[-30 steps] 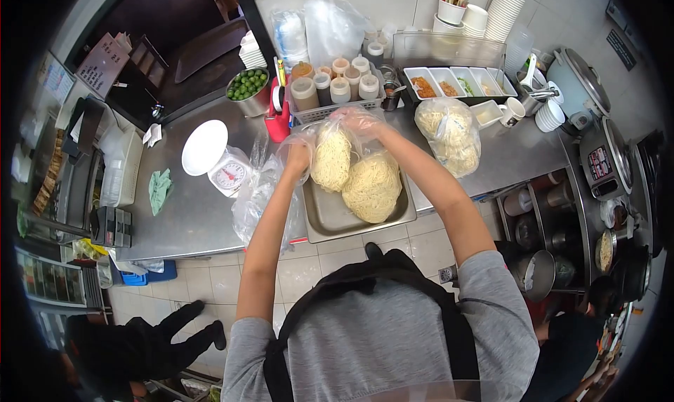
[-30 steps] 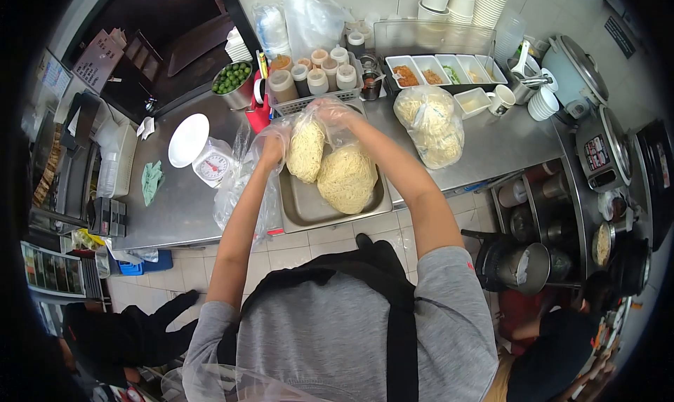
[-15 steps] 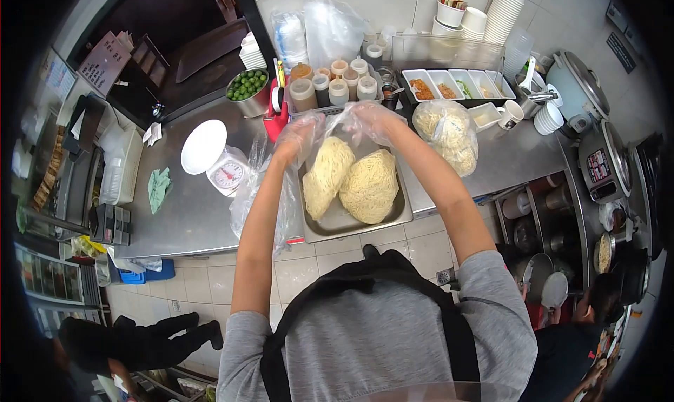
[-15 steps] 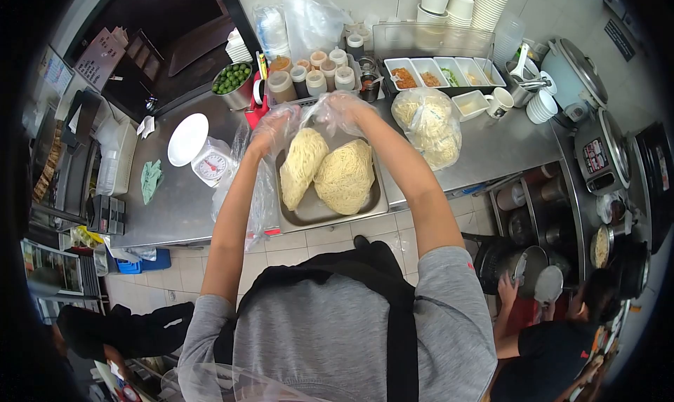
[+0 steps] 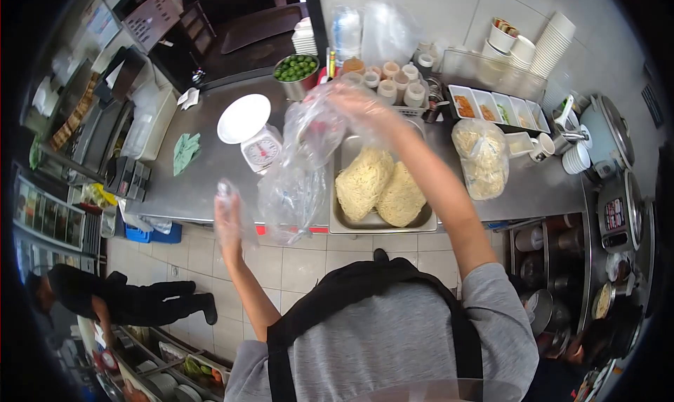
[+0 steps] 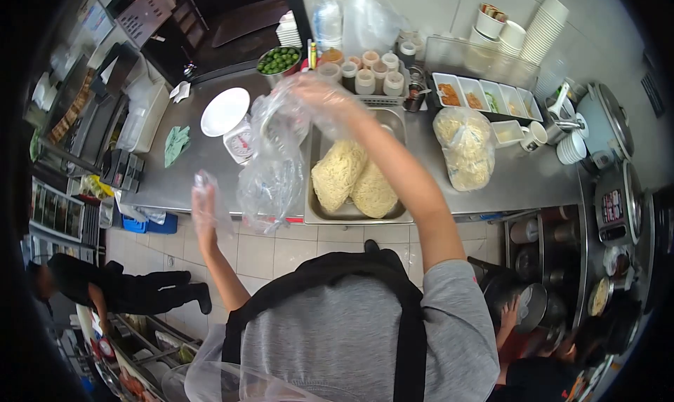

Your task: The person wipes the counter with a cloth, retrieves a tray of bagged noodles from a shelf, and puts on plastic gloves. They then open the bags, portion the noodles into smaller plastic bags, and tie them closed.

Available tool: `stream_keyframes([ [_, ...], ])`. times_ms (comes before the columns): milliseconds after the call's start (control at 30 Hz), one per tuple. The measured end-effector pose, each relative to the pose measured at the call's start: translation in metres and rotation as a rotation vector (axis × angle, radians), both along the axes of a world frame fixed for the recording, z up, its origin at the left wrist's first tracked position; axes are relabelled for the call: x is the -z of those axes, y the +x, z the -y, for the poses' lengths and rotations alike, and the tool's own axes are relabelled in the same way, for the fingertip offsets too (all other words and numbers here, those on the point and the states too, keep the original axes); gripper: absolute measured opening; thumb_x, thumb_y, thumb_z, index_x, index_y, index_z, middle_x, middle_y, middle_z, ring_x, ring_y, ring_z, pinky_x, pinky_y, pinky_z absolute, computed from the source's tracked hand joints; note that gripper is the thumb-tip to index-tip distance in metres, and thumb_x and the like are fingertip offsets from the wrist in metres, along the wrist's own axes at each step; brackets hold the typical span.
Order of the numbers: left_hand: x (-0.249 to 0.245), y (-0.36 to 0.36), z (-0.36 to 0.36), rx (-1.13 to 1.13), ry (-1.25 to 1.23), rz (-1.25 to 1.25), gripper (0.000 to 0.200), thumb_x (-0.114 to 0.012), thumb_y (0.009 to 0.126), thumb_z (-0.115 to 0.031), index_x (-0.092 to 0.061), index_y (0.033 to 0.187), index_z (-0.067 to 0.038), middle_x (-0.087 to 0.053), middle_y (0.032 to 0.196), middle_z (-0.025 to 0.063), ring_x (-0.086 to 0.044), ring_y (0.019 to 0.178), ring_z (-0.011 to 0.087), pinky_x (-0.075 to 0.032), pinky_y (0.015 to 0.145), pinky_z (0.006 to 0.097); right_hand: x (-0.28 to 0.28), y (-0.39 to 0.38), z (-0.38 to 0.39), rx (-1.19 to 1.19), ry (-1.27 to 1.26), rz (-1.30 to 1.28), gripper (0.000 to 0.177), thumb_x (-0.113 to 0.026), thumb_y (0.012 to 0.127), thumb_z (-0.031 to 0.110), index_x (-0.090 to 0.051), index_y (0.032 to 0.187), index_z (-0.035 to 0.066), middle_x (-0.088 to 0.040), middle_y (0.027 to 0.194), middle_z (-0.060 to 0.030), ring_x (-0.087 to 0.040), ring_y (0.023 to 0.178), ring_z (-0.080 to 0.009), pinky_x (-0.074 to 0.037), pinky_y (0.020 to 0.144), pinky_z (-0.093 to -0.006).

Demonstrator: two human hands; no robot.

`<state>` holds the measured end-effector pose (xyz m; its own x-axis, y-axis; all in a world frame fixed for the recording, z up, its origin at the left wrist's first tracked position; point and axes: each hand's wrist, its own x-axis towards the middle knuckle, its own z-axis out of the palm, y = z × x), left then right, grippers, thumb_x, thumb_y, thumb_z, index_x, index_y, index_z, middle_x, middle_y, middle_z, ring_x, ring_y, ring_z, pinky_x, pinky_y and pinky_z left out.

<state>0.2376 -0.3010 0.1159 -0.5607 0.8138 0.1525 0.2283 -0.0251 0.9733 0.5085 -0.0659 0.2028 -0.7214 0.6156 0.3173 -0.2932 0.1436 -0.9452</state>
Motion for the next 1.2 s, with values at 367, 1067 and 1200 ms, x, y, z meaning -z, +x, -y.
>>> stream_keyframes([
  [367, 0.09, 0.046, 0.011, 0.004, -0.06, 0.093, 0.092, -0.072, 0.071, -0.011, -0.01, 0.139, -0.001, -0.049, 0.116, 0.0133, -0.049, 0.104, 0.0212, -0.042, 0.088, 0.0317, 0.187, -0.126, 0.103, 0.114, 1.075, 0.776, 0.06, -0.065, 0.07, 0.023, -0.045, 0.123, 0.006, -0.047, 0.122, -0.0228, -0.05, 0.108, -0.0345, -0.04, 0.092, -0.0409],
  [1067, 0.116, -0.005, -0.02, 0.43, -0.379, -1.18, 0.031, -0.053, 0.076, -0.014, -0.06, 0.107, -0.01, -0.059, 0.085, 0.0134, -0.057, 0.084, 0.0313, -0.046, 0.074, 0.0409, 0.133, -0.121, -0.001, 0.594, 0.9, 0.937, 0.011, -0.055, 0.071, 0.012, -0.064, 0.069, 0.005, -0.062, 0.069, -0.0134, -0.063, 0.068, -0.0276, -0.051, 0.061, -0.0392],
  [1200, 0.082, -0.017, -0.045, 0.766, -0.836, -1.241, 0.032, -0.053, 0.078, -0.025, -0.06, 0.102, -0.006, -0.061, 0.097, 0.0189, -0.057, 0.091, 0.0357, -0.044, 0.079, 0.0444, 0.051, -0.097, 0.033, 0.742, 0.56, 0.832, 0.014, -0.054, 0.068, 0.01, -0.063, 0.071, 0.0, -0.061, 0.076, -0.0206, -0.062, 0.077, -0.0347, -0.048, 0.067, -0.044],
])
